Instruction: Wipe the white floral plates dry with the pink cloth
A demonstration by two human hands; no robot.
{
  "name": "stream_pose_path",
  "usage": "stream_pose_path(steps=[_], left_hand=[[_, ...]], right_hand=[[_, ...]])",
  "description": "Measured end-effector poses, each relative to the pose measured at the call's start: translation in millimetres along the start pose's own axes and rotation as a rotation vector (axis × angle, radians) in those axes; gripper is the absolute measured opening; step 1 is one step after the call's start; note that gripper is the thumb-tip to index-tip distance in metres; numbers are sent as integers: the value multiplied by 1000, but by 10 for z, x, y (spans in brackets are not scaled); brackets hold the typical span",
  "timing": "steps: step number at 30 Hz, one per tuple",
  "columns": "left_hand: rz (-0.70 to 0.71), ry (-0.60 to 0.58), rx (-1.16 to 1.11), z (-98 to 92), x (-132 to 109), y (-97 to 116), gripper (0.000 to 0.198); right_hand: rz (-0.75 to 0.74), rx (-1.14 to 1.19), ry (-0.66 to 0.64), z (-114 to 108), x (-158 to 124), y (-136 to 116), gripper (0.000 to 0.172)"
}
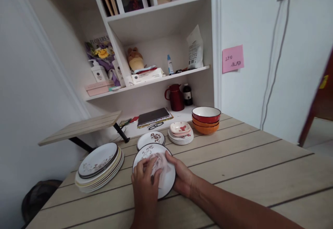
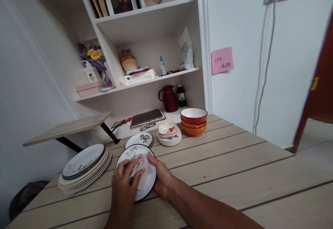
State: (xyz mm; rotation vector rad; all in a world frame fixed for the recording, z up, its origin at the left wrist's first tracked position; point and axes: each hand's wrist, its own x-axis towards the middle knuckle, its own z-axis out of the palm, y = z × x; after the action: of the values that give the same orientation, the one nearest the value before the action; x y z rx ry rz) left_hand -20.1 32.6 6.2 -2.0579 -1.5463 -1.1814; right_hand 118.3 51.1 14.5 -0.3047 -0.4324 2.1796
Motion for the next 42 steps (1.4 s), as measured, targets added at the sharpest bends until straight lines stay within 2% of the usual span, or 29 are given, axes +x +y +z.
stream_pose_path(steps=[7, 12, 15, 23, 28, 30, 33, 36, 39, 42], left_hand=[[-43, 179, 188, -79, 28, 24, 32], [-60, 206, 208, -88, 42, -19, 35], [-7, 163, 151, -46, 33, -29, 37], [205, -60, 1, 44, -25, -7, 43], [304, -206, -32, 24, -46, 49, 51], [332, -222, -4, 19, -45, 88, 51], [279, -174, 71, -2, -32, 109, 42], [159, -92, 140, -58, -16, 48, 33], [41, -4, 192, -111, -7, -66, 32], [0, 36, 176, -114, 0, -166, 33]], right_hand=[[21, -74, 50, 53, -44, 49, 53], [41, -140, 48, 71, -63, 54, 58], [27, -124, 28, 67, -58, 51, 56], [10, -76, -81, -2, -17, 33, 60], [18, 11, -103, -36, -11, -104, 66], [-14, 17, -118, -56, -8, -173, 68], [-61, -28, -81, -85, -3, -240, 70], [-75, -66, 3, -90, -9, -242, 68], [-56, -95, 53, -60, -30, -207, 64], [-41, -120, 57, -17, -54, -174, 61]])
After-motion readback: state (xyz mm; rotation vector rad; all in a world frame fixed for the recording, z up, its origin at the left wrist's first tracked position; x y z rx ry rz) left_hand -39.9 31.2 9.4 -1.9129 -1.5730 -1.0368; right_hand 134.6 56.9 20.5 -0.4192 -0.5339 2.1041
